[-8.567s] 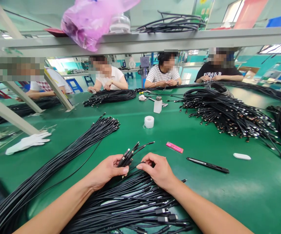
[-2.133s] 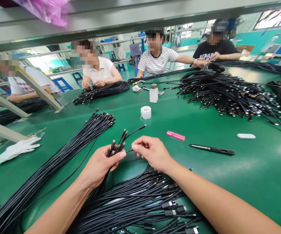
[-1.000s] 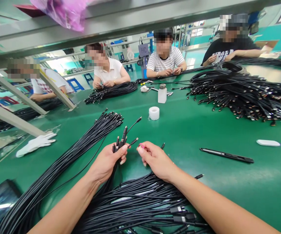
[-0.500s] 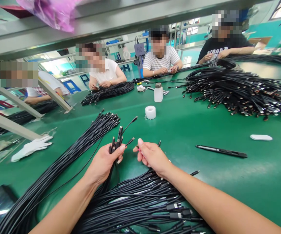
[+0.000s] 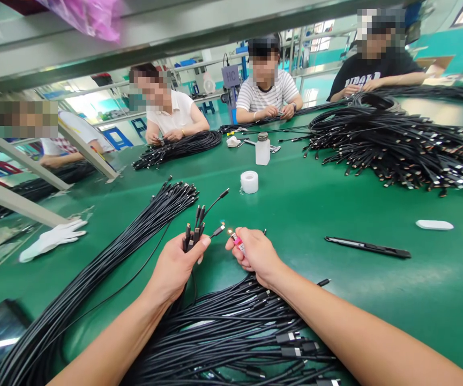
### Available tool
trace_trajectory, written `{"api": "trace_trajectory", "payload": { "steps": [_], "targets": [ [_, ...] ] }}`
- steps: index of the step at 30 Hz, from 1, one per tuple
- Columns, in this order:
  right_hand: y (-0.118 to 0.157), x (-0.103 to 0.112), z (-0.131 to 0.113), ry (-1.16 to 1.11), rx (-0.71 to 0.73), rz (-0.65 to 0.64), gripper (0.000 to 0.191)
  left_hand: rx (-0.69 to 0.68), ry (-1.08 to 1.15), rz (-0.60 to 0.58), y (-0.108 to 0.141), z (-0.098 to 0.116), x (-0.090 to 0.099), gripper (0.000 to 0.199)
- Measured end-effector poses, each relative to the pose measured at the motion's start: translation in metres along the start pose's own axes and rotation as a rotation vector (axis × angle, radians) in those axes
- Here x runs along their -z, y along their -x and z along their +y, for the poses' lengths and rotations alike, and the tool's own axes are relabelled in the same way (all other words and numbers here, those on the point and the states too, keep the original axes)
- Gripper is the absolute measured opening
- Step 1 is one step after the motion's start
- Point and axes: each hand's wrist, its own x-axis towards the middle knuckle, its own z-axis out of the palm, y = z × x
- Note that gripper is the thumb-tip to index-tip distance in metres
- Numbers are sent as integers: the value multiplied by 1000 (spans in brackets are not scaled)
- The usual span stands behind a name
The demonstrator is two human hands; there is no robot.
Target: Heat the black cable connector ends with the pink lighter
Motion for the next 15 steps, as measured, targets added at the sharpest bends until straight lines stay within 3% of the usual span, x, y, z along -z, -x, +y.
{"api": "trace_trajectory", "payload": {
  "steps": [9,15],
  "targets": [
    [0,-2,0,-27,-5,-16,35,-11,8,-25,1,0,-1,32],
    [-1,-7,3,68,-8,-60,40,-27,-5,-59,2,-1,-1,32]
  ]
}}
